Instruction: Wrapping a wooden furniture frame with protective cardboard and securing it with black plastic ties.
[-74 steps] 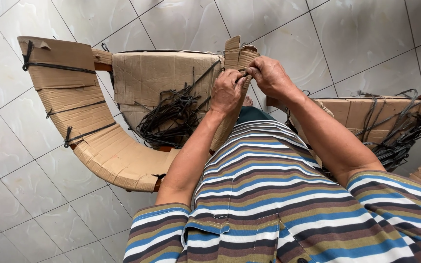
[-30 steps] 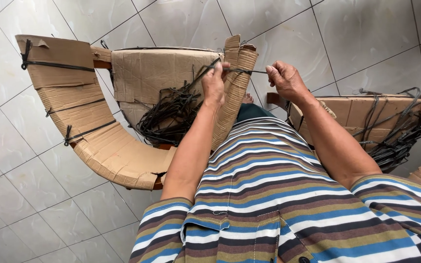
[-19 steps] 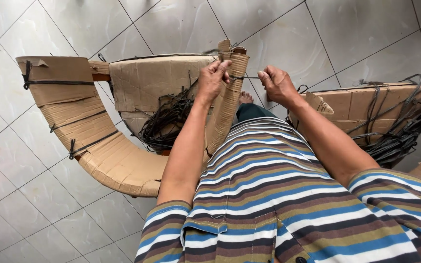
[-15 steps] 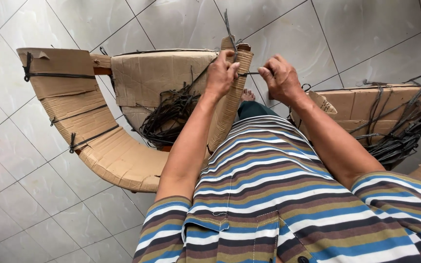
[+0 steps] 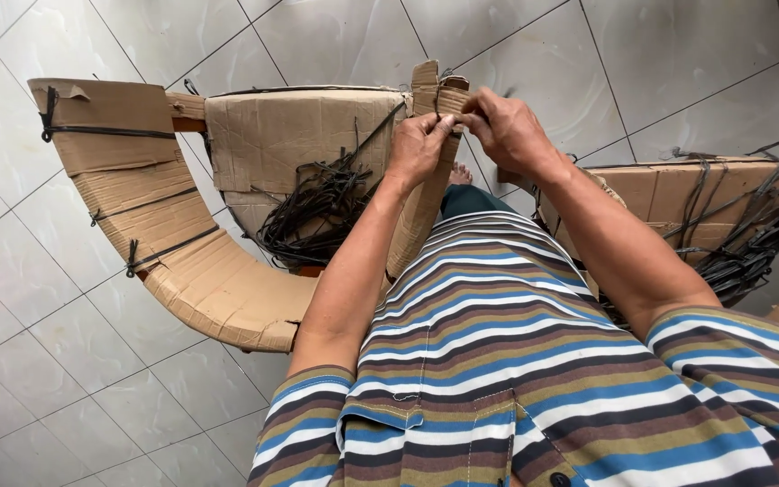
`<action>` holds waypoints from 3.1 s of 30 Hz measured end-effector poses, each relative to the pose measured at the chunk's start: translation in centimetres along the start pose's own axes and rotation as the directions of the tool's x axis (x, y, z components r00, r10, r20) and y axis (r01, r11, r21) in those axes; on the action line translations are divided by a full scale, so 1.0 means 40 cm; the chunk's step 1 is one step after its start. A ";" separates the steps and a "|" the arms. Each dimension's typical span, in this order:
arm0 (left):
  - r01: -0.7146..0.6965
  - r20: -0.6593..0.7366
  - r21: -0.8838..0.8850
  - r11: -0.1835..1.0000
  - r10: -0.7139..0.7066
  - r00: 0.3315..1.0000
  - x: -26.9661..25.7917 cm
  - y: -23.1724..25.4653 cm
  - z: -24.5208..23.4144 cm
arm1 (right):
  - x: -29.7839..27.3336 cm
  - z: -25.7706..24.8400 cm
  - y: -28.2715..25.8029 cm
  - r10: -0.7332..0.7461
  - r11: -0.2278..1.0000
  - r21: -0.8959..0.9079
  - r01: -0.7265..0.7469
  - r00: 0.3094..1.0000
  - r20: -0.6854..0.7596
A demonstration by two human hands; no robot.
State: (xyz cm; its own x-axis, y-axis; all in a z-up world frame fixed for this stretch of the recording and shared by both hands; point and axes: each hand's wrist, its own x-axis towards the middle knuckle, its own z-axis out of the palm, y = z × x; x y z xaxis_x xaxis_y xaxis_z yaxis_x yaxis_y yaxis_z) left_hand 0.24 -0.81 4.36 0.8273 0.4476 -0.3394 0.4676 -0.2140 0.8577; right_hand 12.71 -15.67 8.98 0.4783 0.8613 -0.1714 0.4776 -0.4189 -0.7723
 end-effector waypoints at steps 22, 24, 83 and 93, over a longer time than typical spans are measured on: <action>0.223 0.047 -0.664 0.714 -0.257 0.965 0.000 -0.116 0.073 | -0.068 0.157 0.077 0.248 0.641 0.742 -0.194 0.968 0.039; 0.220 0.036 -0.601 0.768 -0.250 0.968 0.003 -0.123 0.078 | -0.072 0.139 0.061 0.275 0.637 0.736 -0.228 0.960 0.060; 0.498 -0.393 -0.089 0.863 -0.490 0.778 -0.676 -0.461 -0.144 | -0.019 0.097 0.132 0.445 0.643 0.712 -0.283 0.894 -0.046; 0.365 -0.420 0.088 0.927 -0.298 0.857 -0.727 -0.499 -0.167 | -0.054 0.072 0.200 0.502 0.765 0.570 -0.301 0.833 -0.234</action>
State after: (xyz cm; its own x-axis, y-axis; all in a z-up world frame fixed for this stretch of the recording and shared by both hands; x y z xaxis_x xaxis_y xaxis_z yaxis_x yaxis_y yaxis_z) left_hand -35.20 -3.77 -0.31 0.4388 0.8124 -0.3841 0.7628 -0.1108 0.6370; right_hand 13.37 -20.07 1.40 0.8104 0.4398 -0.3871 -0.1984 -0.4157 -0.8876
